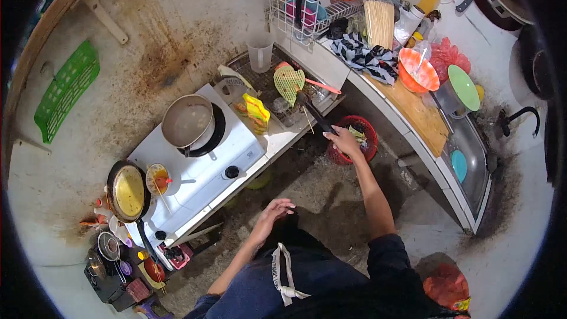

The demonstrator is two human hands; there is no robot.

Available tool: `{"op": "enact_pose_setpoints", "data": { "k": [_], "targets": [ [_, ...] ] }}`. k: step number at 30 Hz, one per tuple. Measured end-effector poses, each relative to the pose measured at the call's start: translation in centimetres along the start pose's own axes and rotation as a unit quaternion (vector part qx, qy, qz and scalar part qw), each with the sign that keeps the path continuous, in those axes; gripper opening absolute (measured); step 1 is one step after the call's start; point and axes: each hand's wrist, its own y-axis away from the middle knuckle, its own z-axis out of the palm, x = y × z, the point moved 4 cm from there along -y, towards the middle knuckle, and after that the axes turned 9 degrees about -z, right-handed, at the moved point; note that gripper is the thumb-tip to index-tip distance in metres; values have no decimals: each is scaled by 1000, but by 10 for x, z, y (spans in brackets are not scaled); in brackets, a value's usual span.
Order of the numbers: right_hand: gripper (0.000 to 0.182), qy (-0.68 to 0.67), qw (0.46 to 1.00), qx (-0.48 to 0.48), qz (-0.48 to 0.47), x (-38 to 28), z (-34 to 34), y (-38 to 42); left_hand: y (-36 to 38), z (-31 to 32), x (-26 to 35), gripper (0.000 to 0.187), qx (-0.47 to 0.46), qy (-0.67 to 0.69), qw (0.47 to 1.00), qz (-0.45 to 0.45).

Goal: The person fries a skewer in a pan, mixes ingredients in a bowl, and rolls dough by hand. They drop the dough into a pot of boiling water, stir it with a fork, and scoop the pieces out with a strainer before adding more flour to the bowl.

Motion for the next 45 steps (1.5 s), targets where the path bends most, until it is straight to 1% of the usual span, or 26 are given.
{"op": "enact_pose_setpoints", "data": {
  "k": [2, 3, 4, 6, 10, 12, 14, 16, 17, 18, 20, 21, 23, 24, 26, 30, 32, 33, 34, 36, 37, 40, 41, 42, 44, 45],
  "targets": [
    [51, 73, 997, 38, -11, 7, 0, -30, -15, 2, 6, 29, -4, 5, 1000, -20],
    [56, 136, 988, 55, -54, 37, 6, -62, -25, 2, 10, 29, -3, 4, 1000, -21],
    [56, 134, 988, 54, -53, 29, 3, -68, -34, 2, 14, 30, -1, -8, 1000, -13],
    [57, 211, 976, 31, -40, 14, 4, -79, -50, 0, 25, 30, 3, -19, 1000, -4],
    [57, 230, 972, -8, -42, 7, 5, -91, -82, -5, 52, 30, -11, 4, 1000, 13],
    [54, 272, 959, 13, -71, 12, 2, -99, -95, -12, 66, 30, -23, -20, 998, 53],
    [55, 289, 952, 4, -103, 13, -6, -101, -101, -15, 81, 30, -7, -24, 998, 60],
    [55, 174, 981, 29, -76, -7, -24, -85, -111, -23, 82, 33, -1, -14, 998, 66],
    [47, 96, 995, -25, -10, -24, -29, -73, -111, -23, 85, 33, 16, -13, 998, 63],
    [47, 100, 994, -33, -13, -24, -32, -69, -111, -23, 85, 33, 23, -6, 998, 65],
    [38, -70, 996, -37, -26, -15, -32, -53, -106, -23, 83, 33, 19, 1, 997, 73],
    [38, -67, 996, -55, -29, -22, -28, -41, -100, -21, 83, 33, 22, -2, 997, 77],
    [33, -174, 983, -40, -37, -43, -25, -11, -89, -19, 76, 33, 37, 0, 995, 94],
    [33, -169, 982, -66, -45, -47, -18, -2, -82, -19, 73, 32, 38, -6, 993, 108],
    [36, -250, 964, -76, -38, -54, -4, 11, -71, -21, 58, 31, 74, -1, 991, 110],
    [43, -275, 948, -146, -71, -89, 40, 31, -43, -17, 28, 30, 113, -11, 985, 129],
    [49, -187, 955, -182, -139, -112, 67, 28, -29, -16, 7, 28, 132, 14, 983, 123],
    [55, -166, 951, -156, -209, -119, 84, 23, -18, -14, 0, 28, 150, 22, 981, 117],
    [55, -168, 948, -173, -208, -124, 97, 20, -7, -13, -7, 28, 165, 29, 979, 116],
    [57, -106, 945, -199, -239, -136, 125, 24, 17, -14, -22, 28, 196, 34, 973, 114],
    [57, -110, 940, -216, -241, -141, 138, 32, 29, -17, -27, 28, 213, 40, 970, 115],
    [60, -153, 917, -307, -201, -157, 170, 56, 61, -27, -43, 30, 267, 27, 956, 117],
    [59, -164, 900, -338, -224, -154, 184, 61, 71, -33, -49, 30, 295, 57, 945, 130],
    [59, -160, 897, -345, -226, -158, 192, 68, 82, -37, -52, 30, 321, 87, 932, 142],
    [56, -192, 886, -402, -129, -165, 215, 83, 102, -45, -52, 30, 330, 99, 925, 159],
    [50, -215, 872, -428, -103, -167, 230, 84, 110, -50, -56, 30, 336, 105, 920, 173]
  ]
}}
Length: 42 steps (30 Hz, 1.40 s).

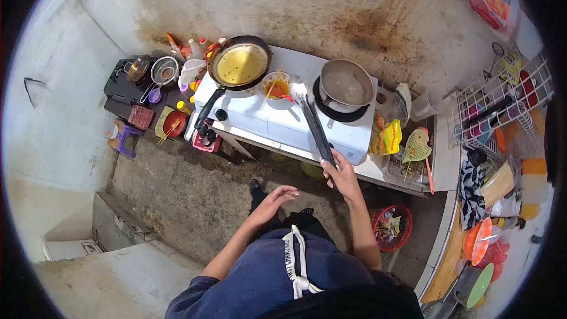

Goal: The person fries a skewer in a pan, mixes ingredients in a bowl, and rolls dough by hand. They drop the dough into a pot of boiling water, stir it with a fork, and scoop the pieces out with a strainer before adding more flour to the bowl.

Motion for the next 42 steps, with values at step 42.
{"op": "enact_pose_setpoints", "data": {
  "k": [42],
  "targets": [
    [49, 417, 901, -116, 25, -21, 165, -243, 14, -347, 110, 30, 162, 21, 986, 39]
  ]
}}
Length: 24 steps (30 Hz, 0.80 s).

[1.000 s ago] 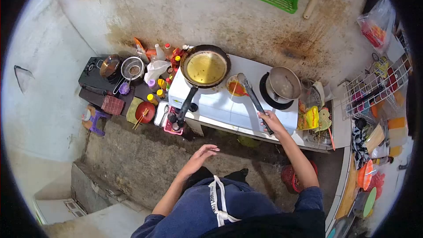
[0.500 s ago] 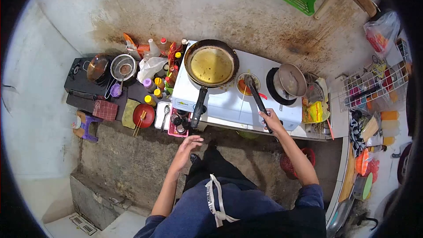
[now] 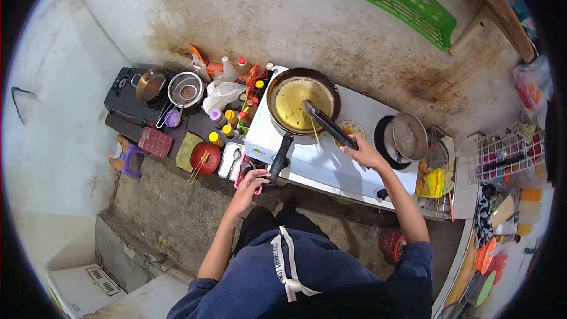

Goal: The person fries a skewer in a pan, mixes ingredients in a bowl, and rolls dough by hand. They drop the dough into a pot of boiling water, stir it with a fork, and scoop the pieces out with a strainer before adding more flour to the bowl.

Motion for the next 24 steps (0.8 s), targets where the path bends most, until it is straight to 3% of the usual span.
{"op": "enact_pose_setpoints", "data": {
  "k": [5, 7, 14, 24],
  "targets": [
    [53, 99, 993, -63, -12, 2, 8, -44, 5, -6, 4, 29, 6, 19, 1000, -10],
    [56, 144, 986, -50, -60, -2, 11, -48, 1, -13, 3, 29, 1, 25, 1000, -9],
    [57, 136, 989, -36, -44, -29, 3, -22, -7, -33, 24, 31, 5, 7, 1000, -6],
    [50, 249, 967, -50, -10, -54, 11, -8, -25, -48, 36, 31, -25, -4, 1000, -8]
  ]
}}
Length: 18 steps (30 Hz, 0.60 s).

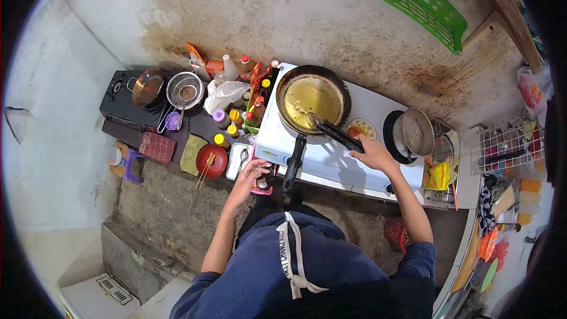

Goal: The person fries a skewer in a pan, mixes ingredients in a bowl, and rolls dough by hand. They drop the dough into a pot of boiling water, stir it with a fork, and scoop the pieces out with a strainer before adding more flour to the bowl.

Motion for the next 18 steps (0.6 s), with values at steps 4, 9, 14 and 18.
{"op": "enact_pose_setpoints", "data": {
  "k": [4, 9, 14, 18],
  "targets": [
    [49, 18, 1000, 8, 11, 0, 6, 0, -7, -4, -4, 32, -12, -7, 1000, -4],
    [49, -10, 999, 21, 25, -10, 6, 2, -11, -5, -4, 32, -21, -8, 1000, -20],
    [50, -25, 999, 24, 24, -7, 10, 3, -15, -6, -9, 31, -36, -19, 999, -22],
    [54, -103, 992, -14, 70, -13, -3, 12, -11, -5, -4, 31, -36, -3, 999, -30]
  ]
}}
